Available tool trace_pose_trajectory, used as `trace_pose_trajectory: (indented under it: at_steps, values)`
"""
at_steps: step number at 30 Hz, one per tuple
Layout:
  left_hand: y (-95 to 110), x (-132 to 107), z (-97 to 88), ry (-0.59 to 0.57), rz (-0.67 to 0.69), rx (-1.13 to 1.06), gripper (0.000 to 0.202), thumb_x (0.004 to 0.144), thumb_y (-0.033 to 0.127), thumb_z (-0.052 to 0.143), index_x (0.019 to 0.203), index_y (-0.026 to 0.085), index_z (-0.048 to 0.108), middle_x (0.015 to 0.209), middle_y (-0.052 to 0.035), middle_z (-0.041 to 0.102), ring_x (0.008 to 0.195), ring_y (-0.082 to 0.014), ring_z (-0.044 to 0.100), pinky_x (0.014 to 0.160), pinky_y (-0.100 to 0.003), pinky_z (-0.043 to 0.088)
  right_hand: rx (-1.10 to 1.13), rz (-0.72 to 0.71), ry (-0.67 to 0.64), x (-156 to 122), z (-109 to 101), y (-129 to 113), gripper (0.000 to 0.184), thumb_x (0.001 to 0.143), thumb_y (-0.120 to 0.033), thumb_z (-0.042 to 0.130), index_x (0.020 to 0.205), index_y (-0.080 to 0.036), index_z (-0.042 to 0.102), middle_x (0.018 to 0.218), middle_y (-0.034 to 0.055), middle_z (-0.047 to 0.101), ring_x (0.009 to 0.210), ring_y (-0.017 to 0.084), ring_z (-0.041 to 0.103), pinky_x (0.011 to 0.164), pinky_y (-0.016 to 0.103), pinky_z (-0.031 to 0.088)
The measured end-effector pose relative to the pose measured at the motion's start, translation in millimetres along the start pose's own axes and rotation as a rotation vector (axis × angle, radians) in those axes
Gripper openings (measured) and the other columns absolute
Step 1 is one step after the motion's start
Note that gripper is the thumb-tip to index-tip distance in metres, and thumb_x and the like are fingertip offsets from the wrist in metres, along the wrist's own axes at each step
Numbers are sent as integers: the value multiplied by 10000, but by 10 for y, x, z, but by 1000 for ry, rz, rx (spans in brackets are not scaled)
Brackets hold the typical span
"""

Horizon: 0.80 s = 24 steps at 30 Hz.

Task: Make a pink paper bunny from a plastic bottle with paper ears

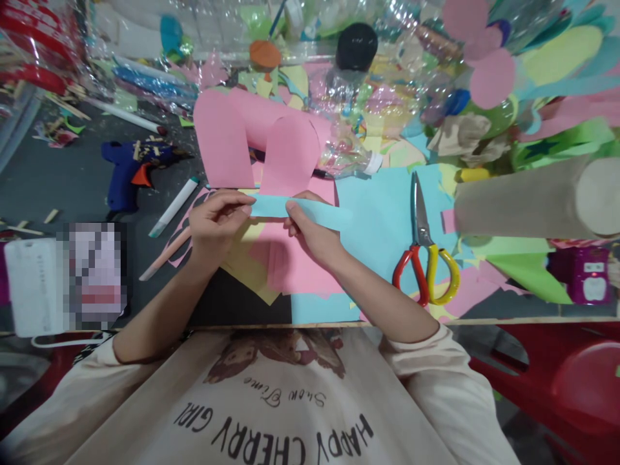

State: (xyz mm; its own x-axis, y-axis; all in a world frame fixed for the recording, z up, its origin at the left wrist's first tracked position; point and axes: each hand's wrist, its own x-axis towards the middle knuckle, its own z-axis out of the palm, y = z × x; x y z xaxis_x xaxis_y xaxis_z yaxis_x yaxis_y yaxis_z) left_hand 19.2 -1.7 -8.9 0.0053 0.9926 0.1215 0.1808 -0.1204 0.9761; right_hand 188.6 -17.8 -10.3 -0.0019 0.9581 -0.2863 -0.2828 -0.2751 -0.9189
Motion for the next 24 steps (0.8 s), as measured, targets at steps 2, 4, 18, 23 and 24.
trace_pose_trajectory:
  at_steps: [2,4,18,23,24]
  values:
    - [-1,-4,0,-5,-59,-48,117,739,214,664,829,188,735,859,-18,702,726,-120,675,627,-217,580,-9,1,-10,-1,-10,6,359,763,-523,760,746,-236,544,545,-85,568,459,70,509,504,232,481]
    - [-2,-4,-2,-17,-129,-130,190,723,233,687,908,193,713,860,-5,676,622,-96,655,581,-220,579,-18,-2,-25,-8,-17,5,357,774,-530,748,751,-237,546,551,-85,564,467,71,514,512,233,483]
    - [97,-32,41,-222,-362,-298,253,704,351,789,681,196,591,538,41,642,461,-94,597,484,-217,528,-117,-31,-261,-62,58,-133,438,693,-636,761,806,-250,586,709,-15,658,650,151,621,651,332,548]
    - [112,-8,8,-145,-356,-227,220,706,313,748,689,192,566,483,49,630,418,-101,605,458,-199,507,-144,-111,-282,-21,16,-82,338,760,-570,730,856,-273,599,702,-20,624,626,149,594,643,333,523]
    - [117,-7,6,-140,-356,-223,219,704,315,744,687,192,563,477,49,627,416,-102,607,457,-196,507,-123,-94,-272,-19,12,-67,316,770,-550,731,856,-274,604,691,-28,610,611,143,579,628,325,513]
